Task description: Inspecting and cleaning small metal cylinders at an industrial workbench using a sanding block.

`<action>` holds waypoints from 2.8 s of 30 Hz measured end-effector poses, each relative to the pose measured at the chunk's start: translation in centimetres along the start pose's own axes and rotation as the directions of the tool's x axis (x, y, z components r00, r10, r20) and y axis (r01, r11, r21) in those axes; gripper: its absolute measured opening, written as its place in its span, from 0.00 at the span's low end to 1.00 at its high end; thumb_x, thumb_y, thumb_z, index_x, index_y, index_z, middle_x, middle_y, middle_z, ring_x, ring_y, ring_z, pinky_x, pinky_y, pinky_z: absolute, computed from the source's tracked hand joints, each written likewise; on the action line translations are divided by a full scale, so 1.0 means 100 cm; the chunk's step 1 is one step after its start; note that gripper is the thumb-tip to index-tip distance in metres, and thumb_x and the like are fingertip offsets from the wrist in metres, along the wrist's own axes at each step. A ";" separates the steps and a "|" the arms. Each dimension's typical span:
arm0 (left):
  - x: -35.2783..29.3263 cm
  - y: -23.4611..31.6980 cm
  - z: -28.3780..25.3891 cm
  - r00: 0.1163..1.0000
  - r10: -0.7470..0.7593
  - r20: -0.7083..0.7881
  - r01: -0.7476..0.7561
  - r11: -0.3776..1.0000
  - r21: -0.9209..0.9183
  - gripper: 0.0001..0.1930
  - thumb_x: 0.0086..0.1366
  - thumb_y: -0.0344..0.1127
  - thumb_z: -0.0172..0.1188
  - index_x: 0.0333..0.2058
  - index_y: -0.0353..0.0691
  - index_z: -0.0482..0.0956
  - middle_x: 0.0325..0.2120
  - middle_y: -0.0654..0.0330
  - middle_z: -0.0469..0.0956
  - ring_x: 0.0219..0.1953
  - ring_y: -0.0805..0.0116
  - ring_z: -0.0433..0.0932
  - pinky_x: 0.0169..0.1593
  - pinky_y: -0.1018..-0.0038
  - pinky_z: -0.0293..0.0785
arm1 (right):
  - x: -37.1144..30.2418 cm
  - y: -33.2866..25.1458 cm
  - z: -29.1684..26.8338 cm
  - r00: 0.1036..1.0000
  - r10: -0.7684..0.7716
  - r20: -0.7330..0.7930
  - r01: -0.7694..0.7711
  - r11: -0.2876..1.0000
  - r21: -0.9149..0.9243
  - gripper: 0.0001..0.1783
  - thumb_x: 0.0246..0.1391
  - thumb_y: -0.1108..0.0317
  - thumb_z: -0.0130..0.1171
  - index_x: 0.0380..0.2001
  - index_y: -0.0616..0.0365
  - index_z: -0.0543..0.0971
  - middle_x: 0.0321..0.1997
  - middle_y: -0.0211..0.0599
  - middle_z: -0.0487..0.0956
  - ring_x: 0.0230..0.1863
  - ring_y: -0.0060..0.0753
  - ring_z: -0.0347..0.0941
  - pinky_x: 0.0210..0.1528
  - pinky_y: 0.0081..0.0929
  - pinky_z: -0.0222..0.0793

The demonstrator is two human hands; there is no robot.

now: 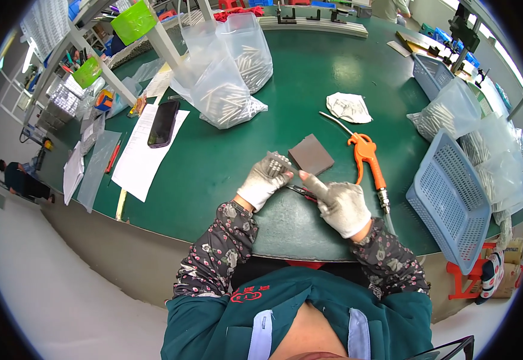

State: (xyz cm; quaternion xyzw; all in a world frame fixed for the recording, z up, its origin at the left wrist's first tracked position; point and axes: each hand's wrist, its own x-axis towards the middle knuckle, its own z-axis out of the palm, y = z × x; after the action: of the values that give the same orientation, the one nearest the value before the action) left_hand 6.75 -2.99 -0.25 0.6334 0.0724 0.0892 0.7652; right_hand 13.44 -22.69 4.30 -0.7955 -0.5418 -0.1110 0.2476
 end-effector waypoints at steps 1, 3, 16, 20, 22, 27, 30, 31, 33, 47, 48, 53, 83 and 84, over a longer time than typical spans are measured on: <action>0.000 0.002 0.001 0.999 0.005 -0.042 -0.007 0.998 -0.067 0.13 0.54 0.21 0.60 0.37 0.40 0.69 0.32 0.70 0.69 0.37 0.78 0.68 0.42 0.80 0.67 | -0.006 0.001 -0.003 0.997 0.034 0.072 -0.030 0.998 -0.056 0.31 0.40 0.73 0.52 0.54 0.45 0.69 0.13 0.31 0.70 0.16 0.34 0.70 0.19 0.33 0.63; 0.001 0.008 0.006 1.000 -0.005 -0.030 0.004 0.999 -0.048 0.13 0.54 0.21 0.60 0.36 0.40 0.70 0.32 0.70 0.69 0.36 0.78 0.68 0.42 0.81 0.67 | -0.010 -0.001 -0.006 0.993 0.063 0.100 -0.055 0.995 -0.084 0.31 0.40 0.73 0.52 0.54 0.44 0.69 0.12 0.31 0.70 0.16 0.33 0.70 0.19 0.33 0.63; 0.002 0.010 0.009 0.997 -0.050 -0.055 0.052 0.998 0.035 0.11 0.54 0.21 0.60 0.32 0.40 0.68 0.26 0.70 0.68 0.31 0.80 0.67 0.38 0.82 0.66 | 0.010 0.008 0.021 0.939 0.328 -0.102 -0.230 0.822 0.521 0.20 0.49 0.77 0.50 0.47 0.51 0.74 0.31 0.42 0.79 0.32 0.41 0.76 0.36 0.34 0.72; 0.001 0.012 0.010 0.996 -0.053 -0.076 0.059 0.996 0.067 0.10 0.54 0.21 0.60 0.31 0.40 0.68 0.26 0.70 0.68 0.31 0.80 0.67 0.37 0.82 0.66 | 0.010 0.011 0.022 0.914 0.340 -0.219 -0.192 0.841 0.506 0.20 0.48 0.80 0.50 0.45 0.54 0.75 0.32 0.40 0.78 0.33 0.39 0.76 0.35 0.31 0.71; 0.000 0.012 0.009 0.997 -0.055 -0.060 0.057 0.997 0.046 0.10 0.54 0.21 0.60 0.31 0.40 0.68 0.26 0.70 0.68 0.30 0.80 0.67 0.37 0.82 0.66 | 0.010 0.008 0.017 0.919 0.319 -0.233 -0.168 0.849 0.500 0.20 0.47 0.79 0.50 0.45 0.53 0.75 0.31 0.39 0.78 0.31 0.38 0.76 0.34 0.31 0.71; 0.001 0.007 0.002 0.996 -0.077 -0.037 0.080 0.995 0.067 0.16 0.53 0.20 0.60 0.40 0.37 0.69 0.34 0.67 0.73 0.39 0.78 0.71 0.45 0.81 0.69 | 0.010 0.002 0.009 0.972 0.165 -0.169 -0.109 0.948 0.300 0.23 0.44 0.75 0.54 0.46 0.45 0.76 0.23 0.37 0.75 0.24 0.39 0.73 0.28 0.34 0.69; 0.002 0.004 0.001 0.997 -0.072 -0.021 0.074 0.993 0.094 0.16 0.54 0.20 0.60 0.41 0.37 0.70 0.36 0.67 0.73 0.41 0.77 0.71 0.46 0.80 0.69 | 0.012 -0.001 0.010 0.982 0.157 -0.105 -0.117 0.942 0.314 0.23 0.44 0.74 0.54 0.46 0.43 0.76 0.21 0.36 0.74 0.23 0.41 0.72 0.27 0.35 0.68; 0.002 0.002 0.000 0.998 -0.064 -0.013 0.065 0.991 0.116 0.15 0.54 0.20 0.60 0.40 0.37 0.71 0.37 0.67 0.73 0.42 0.77 0.71 0.46 0.80 0.69 | 0.014 -0.003 0.011 0.982 0.159 -0.103 -0.119 0.942 0.315 0.23 0.44 0.74 0.54 0.46 0.43 0.76 0.21 0.36 0.74 0.23 0.41 0.72 0.27 0.35 0.68; 0.002 0.004 0.004 0.998 -0.054 -0.033 0.057 0.991 0.119 0.15 0.54 0.20 0.60 0.40 0.37 0.71 0.37 0.66 0.74 0.41 0.77 0.72 0.46 0.80 0.69 | 0.019 -0.003 0.014 0.976 0.186 -0.116 -0.142 0.939 0.314 0.21 0.44 0.73 0.53 0.45 0.44 0.76 0.21 0.37 0.74 0.24 0.42 0.72 0.27 0.36 0.69; 0.005 -0.007 0.005 0.996 0.015 -0.086 -0.008 0.997 0.074 0.17 0.54 0.21 0.59 0.44 0.34 0.68 0.40 0.61 0.74 0.44 0.74 0.73 0.48 0.79 0.70 | 0.006 -0.020 -0.004 0.969 0.220 -0.109 -0.203 0.968 0.146 0.23 0.42 0.74 0.54 0.45 0.41 0.77 0.20 0.35 0.73 0.22 0.38 0.73 0.24 0.34 0.68; 0.006 -0.008 0.006 0.996 0.013 -0.087 -0.006 0.997 0.075 0.17 0.54 0.21 0.59 0.44 0.34 0.68 0.40 0.61 0.74 0.44 0.74 0.73 0.48 0.79 0.70 | 0.008 -0.026 -0.008 0.978 0.189 -0.089 -0.184 0.981 0.053 0.22 0.43 0.72 0.54 0.46 0.44 0.75 0.20 0.35 0.73 0.20 0.37 0.72 0.22 0.34 0.67; 0.006 -0.012 0.013 0.986 0.158 -0.055 -0.143 0.967 0.213 0.18 0.54 0.21 0.57 0.45 0.33 0.67 0.40 0.60 0.74 0.43 0.73 0.74 0.47 0.79 0.71 | 0.029 -0.035 0.006 0.979 0.179 -0.095 -0.188 0.978 -0.093 0.22 0.42 0.74 0.51 0.44 0.45 0.76 0.18 0.34 0.72 0.20 0.36 0.72 0.23 0.33 0.66; 0.011 -0.016 0.006 0.988 0.101 -0.121 -0.078 0.981 0.180 0.16 0.54 0.22 0.60 0.41 0.35 0.69 0.36 0.61 0.76 0.41 0.75 0.74 0.44 0.80 0.71 | 0.006 -0.031 -0.006 0.992 0.117 -0.043 -0.123 0.981 -0.150 0.28 0.39 0.74 0.55 0.49 0.44 0.73 0.20 0.34 0.72 0.20 0.36 0.72 0.21 0.33 0.64; 0.012 -0.013 0.006 0.991 0.074 -0.116 -0.042 0.965 0.258 0.16 0.54 0.22 0.59 0.41 0.35 0.69 0.37 0.61 0.76 0.41 0.75 0.74 0.45 0.80 0.71 | 0.008 -0.032 -0.002 0.992 0.107 -0.064 -0.116 0.978 -0.174 0.28 0.39 0.73 0.56 0.49 0.45 0.74 0.20 0.33 0.72 0.20 0.35 0.72 0.20 0.32 0.64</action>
State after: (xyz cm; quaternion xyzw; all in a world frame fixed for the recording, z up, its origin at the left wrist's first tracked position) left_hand 8.10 -3.56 -1.45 0.7217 0.1122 0.1408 0.6684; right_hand 10.84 -21.19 5.73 -0.8402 -0.4773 -0.1664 0.1961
